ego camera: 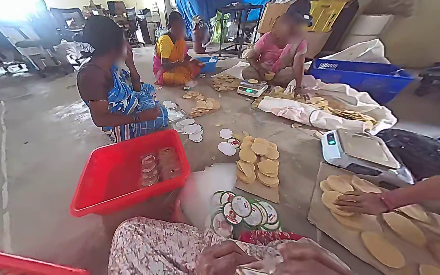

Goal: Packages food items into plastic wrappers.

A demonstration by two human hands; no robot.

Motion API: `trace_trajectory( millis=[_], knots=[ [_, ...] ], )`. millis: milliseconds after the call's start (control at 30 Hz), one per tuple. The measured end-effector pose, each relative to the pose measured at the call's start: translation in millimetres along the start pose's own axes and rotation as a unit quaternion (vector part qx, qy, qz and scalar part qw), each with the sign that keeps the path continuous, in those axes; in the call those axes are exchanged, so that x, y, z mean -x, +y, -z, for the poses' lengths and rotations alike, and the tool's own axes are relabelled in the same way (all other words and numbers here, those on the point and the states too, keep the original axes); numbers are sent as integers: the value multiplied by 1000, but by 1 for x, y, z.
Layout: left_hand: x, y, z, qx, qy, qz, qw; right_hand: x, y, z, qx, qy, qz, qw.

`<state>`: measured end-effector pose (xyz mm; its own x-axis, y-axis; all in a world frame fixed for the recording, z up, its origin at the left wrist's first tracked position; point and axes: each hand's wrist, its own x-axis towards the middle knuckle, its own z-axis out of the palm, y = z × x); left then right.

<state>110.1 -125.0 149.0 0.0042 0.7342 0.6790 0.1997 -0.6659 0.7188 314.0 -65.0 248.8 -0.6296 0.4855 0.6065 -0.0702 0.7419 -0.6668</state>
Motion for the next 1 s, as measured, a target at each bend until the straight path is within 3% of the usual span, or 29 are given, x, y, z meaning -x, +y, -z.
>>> trace_trajectory(
  millis=[133,233,300,367,467,533,733,900,1000],
  knots=[
    [16,14,-14,118,32,185,975,7,15,-9,-98,45,-177,978],
    [21,19,-17,286,37,299,910,16,34,-18,-185,55,-230,954],
    [23,16,-16,332,40,340,879,26,43,-22,-171,64,-259,948],
    [22,12,-16,348,45,365,862,35,51,-22,-113,23,-286,951],
    [23,7,-13,329,45,396,856,46,56,-18,-8,-101,-282,954],
    [24,0,-12,325,40,400,856,48,58,-15,-7,-143,-268,953],
    [20,-9,-13,374,24,398,837,50,62,-18,-105,-28,-293,950],
    [23,-13,-9,357,15,427,831,53,59,-13,-51,-92,-307,946],
    [25,-14,-8,365,2,424,829,59,64,-15,-71,-98,-274,954]
  ],
)
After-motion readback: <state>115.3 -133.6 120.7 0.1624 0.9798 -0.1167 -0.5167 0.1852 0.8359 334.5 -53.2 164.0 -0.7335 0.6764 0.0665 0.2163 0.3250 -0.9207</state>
